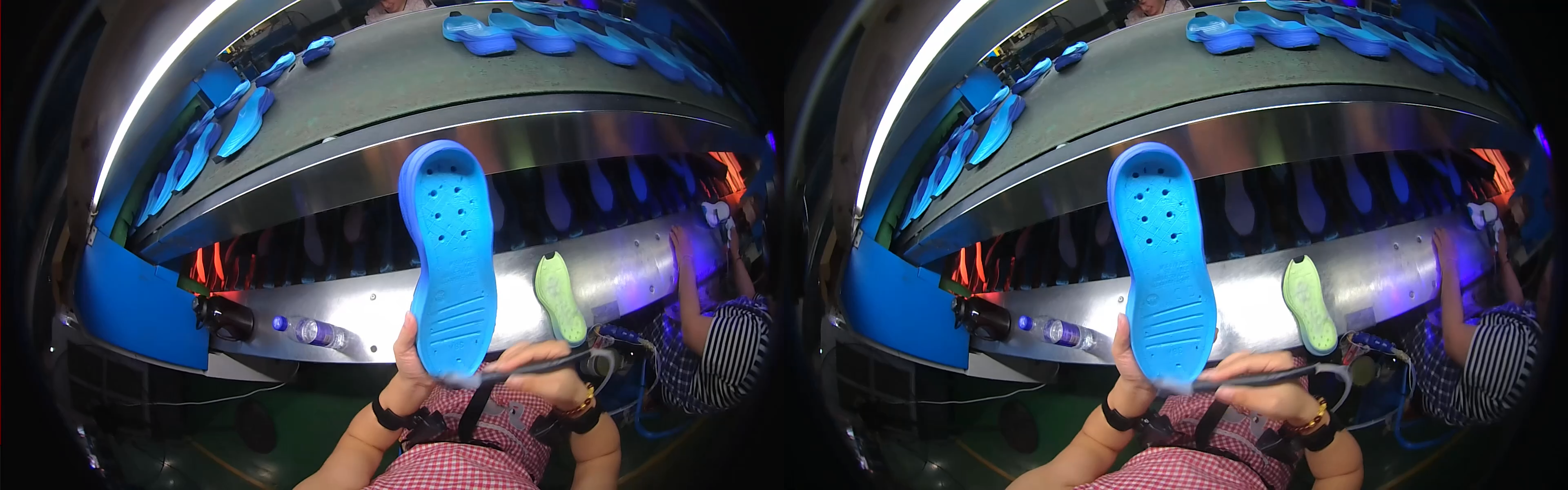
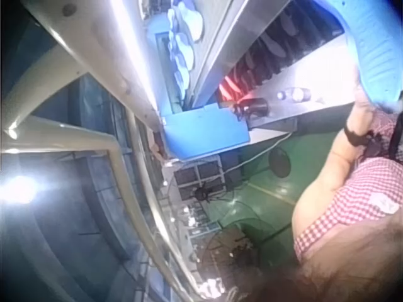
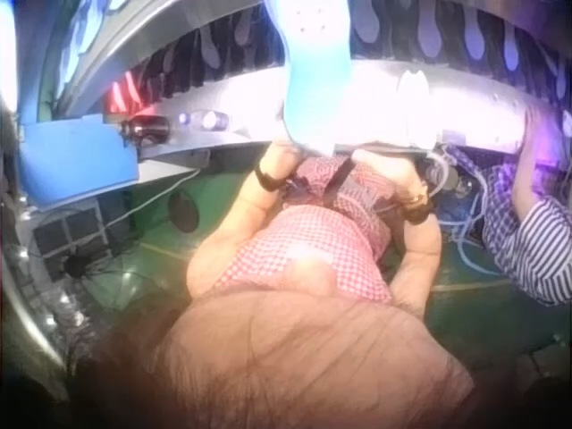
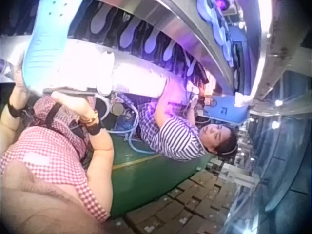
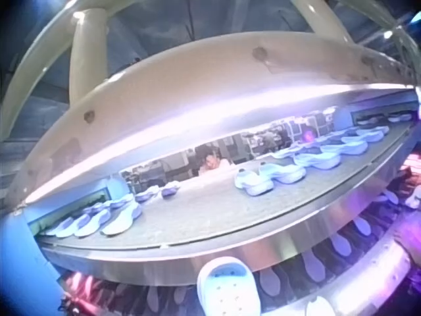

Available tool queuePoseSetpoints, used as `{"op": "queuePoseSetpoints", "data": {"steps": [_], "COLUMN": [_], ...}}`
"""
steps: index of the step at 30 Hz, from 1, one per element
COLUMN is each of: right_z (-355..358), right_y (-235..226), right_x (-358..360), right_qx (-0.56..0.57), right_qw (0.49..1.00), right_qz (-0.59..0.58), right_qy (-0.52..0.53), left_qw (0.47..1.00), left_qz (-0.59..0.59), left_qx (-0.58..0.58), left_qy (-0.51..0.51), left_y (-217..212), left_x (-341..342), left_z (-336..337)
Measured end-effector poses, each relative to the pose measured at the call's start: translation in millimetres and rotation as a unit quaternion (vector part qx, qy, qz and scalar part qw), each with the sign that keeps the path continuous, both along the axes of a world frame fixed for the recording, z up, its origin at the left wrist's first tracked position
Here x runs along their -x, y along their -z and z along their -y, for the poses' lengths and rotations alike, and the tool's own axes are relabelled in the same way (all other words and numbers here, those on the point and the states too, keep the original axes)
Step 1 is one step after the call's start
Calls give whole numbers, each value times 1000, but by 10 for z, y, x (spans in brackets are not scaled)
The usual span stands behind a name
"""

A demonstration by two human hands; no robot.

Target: Applying glue to the bottom of shoe soles using a brush at a manufacturing conveyor.

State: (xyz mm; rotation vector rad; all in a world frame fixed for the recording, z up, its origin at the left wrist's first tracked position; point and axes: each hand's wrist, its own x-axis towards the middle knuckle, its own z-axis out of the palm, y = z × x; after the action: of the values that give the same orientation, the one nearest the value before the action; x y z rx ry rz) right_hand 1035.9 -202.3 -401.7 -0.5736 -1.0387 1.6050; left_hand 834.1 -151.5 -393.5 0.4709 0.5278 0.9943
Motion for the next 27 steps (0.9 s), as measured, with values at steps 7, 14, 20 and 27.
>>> {"op": "queuePoseSetpoints", "data": {"steps": [7,14,20,27], "right_z": [-99,-23,-239,-273], "right_y": [19,-80,-136,-80], "right_x": [-104,-140,-273,-376], "right_qx": [-99,-171,-254,-231], "right_qw": [987,974,933,929], "right_qz": [121,106,226,227], "right_qy": [-38,-101,-115,-180], "left_qw": [998,993,962,904], "left_qz": [-54,47,-103,-233], "left_qx": [-37,55,134,162], "left_qy": [-4,90,215,319], "left_y": [-72,-167,-187,-429], "left_x": [-17,18,42,22], "left_z": [-87,-215,-198,-236]}}
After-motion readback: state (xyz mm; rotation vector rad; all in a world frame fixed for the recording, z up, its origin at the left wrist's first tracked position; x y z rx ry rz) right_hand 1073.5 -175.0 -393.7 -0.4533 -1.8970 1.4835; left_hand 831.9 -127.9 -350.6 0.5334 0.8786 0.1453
